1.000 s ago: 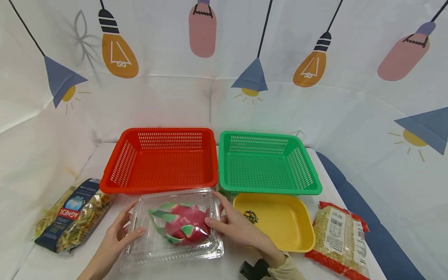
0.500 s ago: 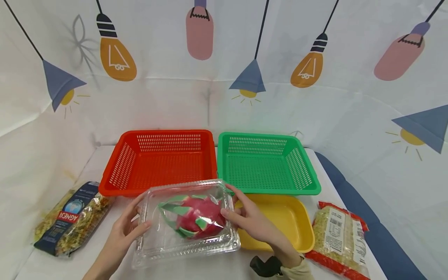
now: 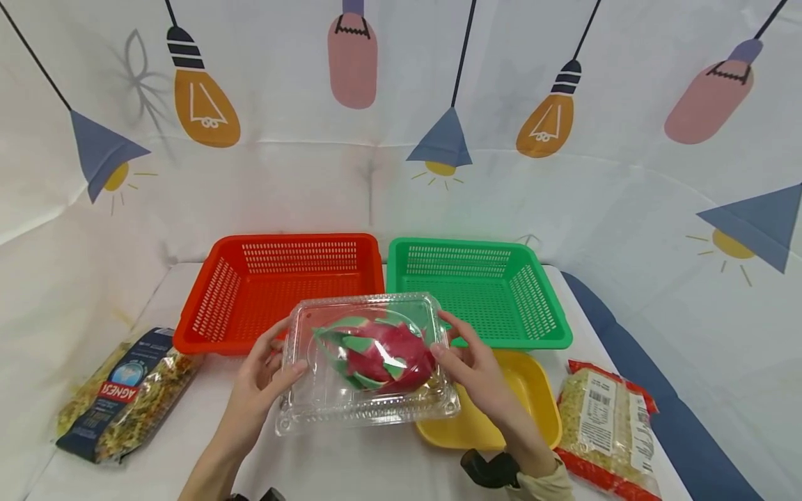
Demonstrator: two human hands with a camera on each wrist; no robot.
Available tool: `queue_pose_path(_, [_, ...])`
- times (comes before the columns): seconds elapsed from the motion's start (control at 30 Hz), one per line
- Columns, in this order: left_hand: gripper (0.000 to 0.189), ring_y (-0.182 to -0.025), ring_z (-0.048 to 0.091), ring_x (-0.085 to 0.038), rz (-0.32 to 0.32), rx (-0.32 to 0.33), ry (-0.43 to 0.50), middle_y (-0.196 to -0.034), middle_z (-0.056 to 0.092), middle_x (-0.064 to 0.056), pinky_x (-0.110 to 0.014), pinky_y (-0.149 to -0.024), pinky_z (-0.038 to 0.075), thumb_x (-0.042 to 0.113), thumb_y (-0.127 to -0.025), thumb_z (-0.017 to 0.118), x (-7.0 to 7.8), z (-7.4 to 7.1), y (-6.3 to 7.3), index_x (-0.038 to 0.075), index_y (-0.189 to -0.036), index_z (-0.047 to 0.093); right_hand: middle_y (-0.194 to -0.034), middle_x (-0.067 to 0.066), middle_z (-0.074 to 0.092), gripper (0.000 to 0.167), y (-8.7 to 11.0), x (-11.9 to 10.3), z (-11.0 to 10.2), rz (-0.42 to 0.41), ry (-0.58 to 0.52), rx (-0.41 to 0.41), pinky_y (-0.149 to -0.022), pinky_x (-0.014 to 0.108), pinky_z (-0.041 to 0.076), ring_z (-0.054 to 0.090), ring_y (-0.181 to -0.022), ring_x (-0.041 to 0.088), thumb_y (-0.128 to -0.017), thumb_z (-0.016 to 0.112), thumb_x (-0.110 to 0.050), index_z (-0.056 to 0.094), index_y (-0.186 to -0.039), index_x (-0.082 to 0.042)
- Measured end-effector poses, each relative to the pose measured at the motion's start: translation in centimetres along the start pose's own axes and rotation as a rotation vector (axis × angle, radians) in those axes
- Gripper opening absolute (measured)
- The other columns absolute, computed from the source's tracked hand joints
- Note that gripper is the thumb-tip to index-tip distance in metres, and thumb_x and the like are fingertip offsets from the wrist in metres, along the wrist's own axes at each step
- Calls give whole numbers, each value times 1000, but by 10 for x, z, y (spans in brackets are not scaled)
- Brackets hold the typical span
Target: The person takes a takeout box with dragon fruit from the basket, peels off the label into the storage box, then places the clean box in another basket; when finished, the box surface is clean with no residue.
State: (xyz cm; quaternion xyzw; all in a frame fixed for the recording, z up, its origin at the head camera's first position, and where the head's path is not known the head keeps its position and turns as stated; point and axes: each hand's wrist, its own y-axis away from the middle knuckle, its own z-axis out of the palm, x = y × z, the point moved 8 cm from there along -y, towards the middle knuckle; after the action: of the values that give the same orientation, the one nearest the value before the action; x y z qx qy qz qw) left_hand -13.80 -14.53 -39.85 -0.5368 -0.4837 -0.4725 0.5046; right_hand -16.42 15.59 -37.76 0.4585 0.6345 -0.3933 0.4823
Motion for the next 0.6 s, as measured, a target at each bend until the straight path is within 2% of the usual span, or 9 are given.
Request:
queue_pose_path(0.13, [62, -88, 57, -12, 28, 23, -5, -114, 45, -12, -21, -68, 51, 7, -96, 64, 3, 11, -9, 19, -151, 39, -110, 13, 42, 50, -1, 1, -13, -5, -15, 87, -62, 22, 47, 51, -66, 8, -101, 57, -16, 43, -149, -17])
queue_pose_path(0.27, [58, -85, 52, -12, 13, 70, -41, -116, 45, -7, -20, -60, 48, 12, -96, 67, 4, 21, -15, 19, -148, 44, -111, 12, 43, 47, -1, 2, -24, 8, -11, 157, -64, 22, 44, 53, -71, 10, -101, 57, -19, 45, -147, -18])
queue_pose_path(0.47, [54, -91, 50, -18, -7, 111, -79, -129, 49, -5, -22, -62, 50, 21, -96, 68, 3, 33, -24, 18, -146, 48, -112, 8, 46, 44, -2, 4, -38, 24, 13, 251, -67, 22, 42, 52, -74, 12, -102, 57, -22, 49, -145, -19])
queue_pose_path(0.6, [53, -91, 49, -20, -21, 110, -52, -135, 49, -5, -22, -64, 52, 22, -96, 67, 0, 42, -31, 18, -146, 49, -113, 8, 48, 42, -1, 5, -46, 29, 39, 292, -70, 23, 44, 55, -82, 13, -103, 56, -23, 51, -144, -19])
